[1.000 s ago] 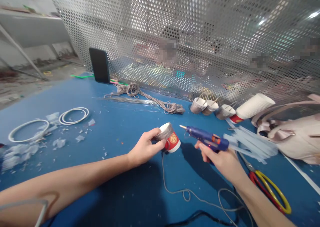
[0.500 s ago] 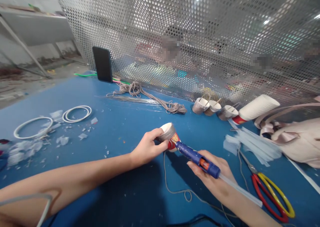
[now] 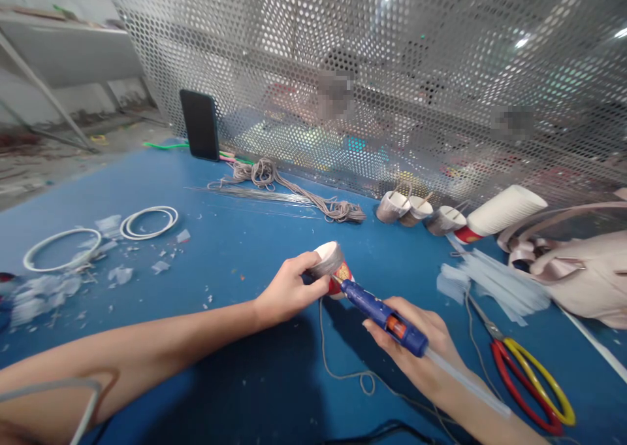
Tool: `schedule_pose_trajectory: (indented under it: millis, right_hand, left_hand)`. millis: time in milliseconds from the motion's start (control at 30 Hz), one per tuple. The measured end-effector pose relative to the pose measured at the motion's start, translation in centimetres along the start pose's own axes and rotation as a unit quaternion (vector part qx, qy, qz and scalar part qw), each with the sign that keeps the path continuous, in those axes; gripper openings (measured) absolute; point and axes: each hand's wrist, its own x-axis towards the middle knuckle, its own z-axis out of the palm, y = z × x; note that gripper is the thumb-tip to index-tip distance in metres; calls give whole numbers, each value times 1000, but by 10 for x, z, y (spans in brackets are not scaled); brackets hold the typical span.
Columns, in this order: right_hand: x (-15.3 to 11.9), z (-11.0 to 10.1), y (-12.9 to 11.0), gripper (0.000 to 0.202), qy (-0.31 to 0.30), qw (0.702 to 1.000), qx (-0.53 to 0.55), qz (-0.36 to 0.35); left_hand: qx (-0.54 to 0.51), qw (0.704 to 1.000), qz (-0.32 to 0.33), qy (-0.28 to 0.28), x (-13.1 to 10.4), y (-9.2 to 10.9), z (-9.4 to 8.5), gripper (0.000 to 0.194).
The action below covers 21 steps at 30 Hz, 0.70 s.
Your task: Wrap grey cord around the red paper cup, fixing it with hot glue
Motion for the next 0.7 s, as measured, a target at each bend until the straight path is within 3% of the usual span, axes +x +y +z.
schedule_pose_trajectory:
  millis: [700]
  right_hand:
    - [3, -6, 1, 21, 14, 998, 5, 54]
  left_hand:
    - [11, 1000, 13, -12, -1, 0, -2, 8]
